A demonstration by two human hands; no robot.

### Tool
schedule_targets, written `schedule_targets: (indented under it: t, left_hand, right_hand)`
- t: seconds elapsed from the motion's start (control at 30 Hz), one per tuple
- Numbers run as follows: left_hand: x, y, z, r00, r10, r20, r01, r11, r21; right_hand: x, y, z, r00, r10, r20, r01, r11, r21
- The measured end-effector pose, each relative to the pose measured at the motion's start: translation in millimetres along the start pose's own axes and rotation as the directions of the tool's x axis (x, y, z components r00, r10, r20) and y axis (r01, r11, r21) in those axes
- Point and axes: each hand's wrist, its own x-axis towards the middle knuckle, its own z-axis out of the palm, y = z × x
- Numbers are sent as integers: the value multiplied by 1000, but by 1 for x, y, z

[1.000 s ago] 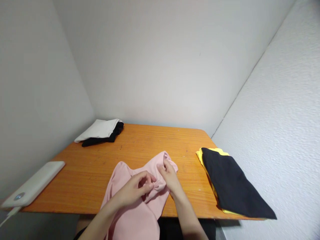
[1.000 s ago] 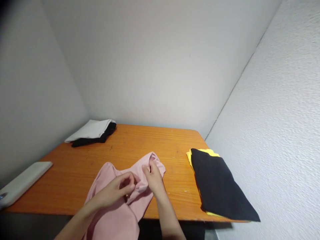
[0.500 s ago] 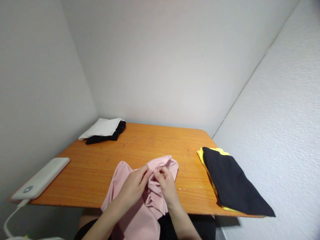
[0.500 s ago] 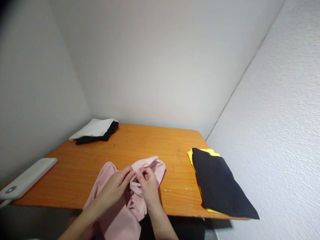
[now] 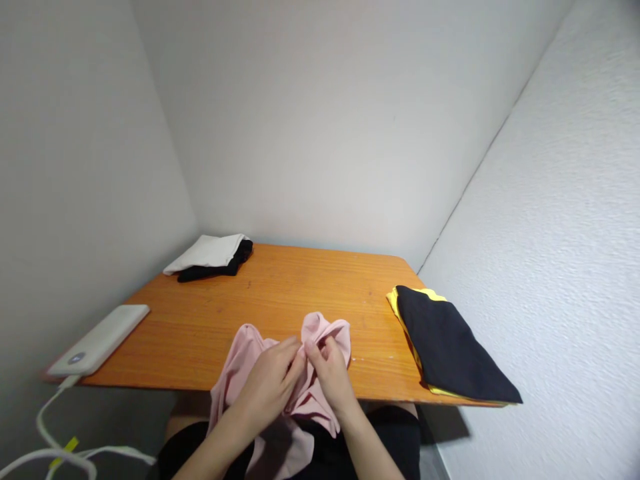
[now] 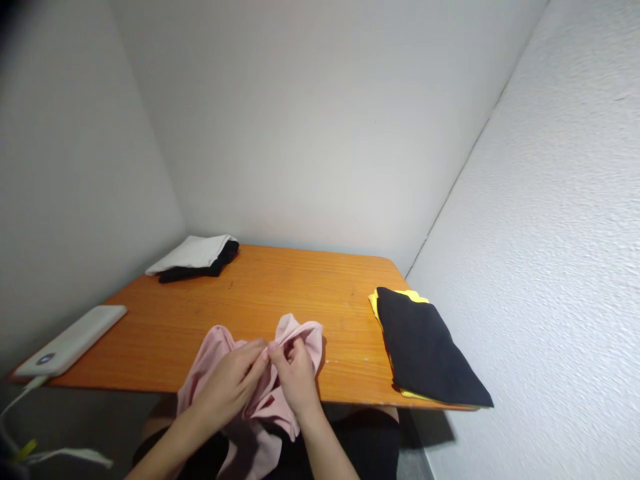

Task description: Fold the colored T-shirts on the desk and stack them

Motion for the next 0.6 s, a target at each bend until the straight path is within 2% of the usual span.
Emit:
schedule_targets:
  t: [0.07, 0.13, 0.2, 0.27, 0.33, 0.43, 0.5, 0.53, 0.6]
  left_hand:
    - [-11, 5, 4, 999, 47, 4, -46, 988, -148]
    - [-19, 7, 5, 999, 23, -42, -34, 956, -291]
    - [-25, 5, 3, 984, -119, -132, 50, 899, -436]
    - [-27, 0, -7, 929, -304, -213, 126, 798, -589]
    - [-28, -6, -24, 857, -432, -283, 131, 712, -689]
    - [-29, -10, -60, 731, -550, -403, 77, 654, -753]
    - [-34, -10, -84, 656, -603, -454, 14, 611, -792]
    - [-37, -9, -95, 641, -599, -480, -25, 609, -793]
    - [-47, -8, -112, 620, -522, -586, -93, 693, -715]
  right_hand:
    - [-9, -7, -1, 999, -43, 5, 43, 999, -13]
    - [-20, -16, -3, 997, -58, 52, 56, 998, 42]
    - [-32, -26, -9, 993, -50, 108, 41, 996, 83]
    - [-42, -36, -20, 991, -65, 116, 59, 997, 58]
    - [-51, -48, -40, 994, -107, 29, 107, 994, 9]
    - [-61, -69, -83, 965, -121, -232, 119, 993, -25]
    - [-70, -86, -116, 906, -145, -397, 106, 987, -118]
    - [-75, -94, -131, 873, -179, -454, 98, 975, -198]
    - [-91, -108, -157, 785, -292, -546, 84, 923, -375]
